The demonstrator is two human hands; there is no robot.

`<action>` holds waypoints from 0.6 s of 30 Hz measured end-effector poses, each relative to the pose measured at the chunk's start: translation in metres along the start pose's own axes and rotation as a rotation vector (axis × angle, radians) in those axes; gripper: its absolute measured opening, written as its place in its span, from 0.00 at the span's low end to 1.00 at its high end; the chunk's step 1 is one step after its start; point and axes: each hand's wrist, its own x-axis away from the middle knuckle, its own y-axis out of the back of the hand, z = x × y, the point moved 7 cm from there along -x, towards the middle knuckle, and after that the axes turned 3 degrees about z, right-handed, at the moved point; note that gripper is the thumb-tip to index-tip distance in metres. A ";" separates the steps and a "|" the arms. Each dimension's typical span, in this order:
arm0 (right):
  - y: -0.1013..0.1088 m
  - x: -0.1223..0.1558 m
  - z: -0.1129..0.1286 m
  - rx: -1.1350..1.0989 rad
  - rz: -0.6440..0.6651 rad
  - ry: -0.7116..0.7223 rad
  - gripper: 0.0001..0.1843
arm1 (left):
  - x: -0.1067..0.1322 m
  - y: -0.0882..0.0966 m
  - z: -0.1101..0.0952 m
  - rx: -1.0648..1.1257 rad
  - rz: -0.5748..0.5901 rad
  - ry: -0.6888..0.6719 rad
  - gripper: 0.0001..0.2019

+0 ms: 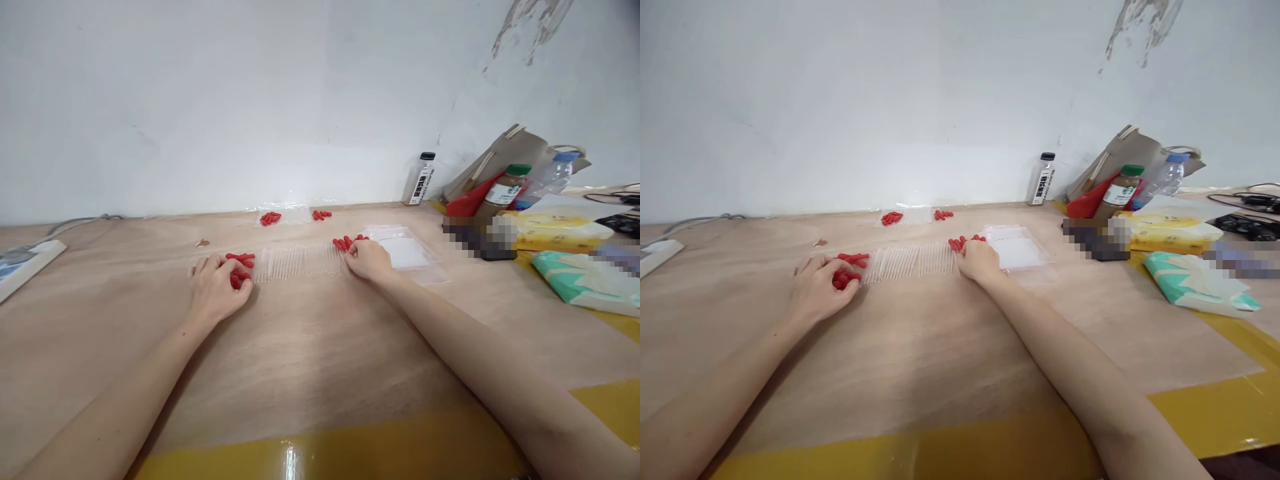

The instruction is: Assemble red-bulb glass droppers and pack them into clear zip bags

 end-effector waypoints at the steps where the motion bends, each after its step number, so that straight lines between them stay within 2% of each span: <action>1: -0.001 0.000 0.000 -0.005 0.011 -0.009 0.08 | 0.000 -0.001 0.001 -0.012 0.014 0.002 0.05; 9: -0.005 -0.001 0.000 0.008 0.044 -0.070 0.18 | 0.002 -0.009 -0.002 -0.155 0.036 -0.053 0.09; 15: -0.013 -0.003 0.004 0.065 0.110 -0.060 0.13 | 0.002 -0.020 0.002 -0.197 0.038 -0.105 0.11; 18: -0.012 -0.004 0.004 0.056 0.137 -0.067 0.13 | 0.002 -0.021 0.001 -0.166 0.029 -0.107 0.11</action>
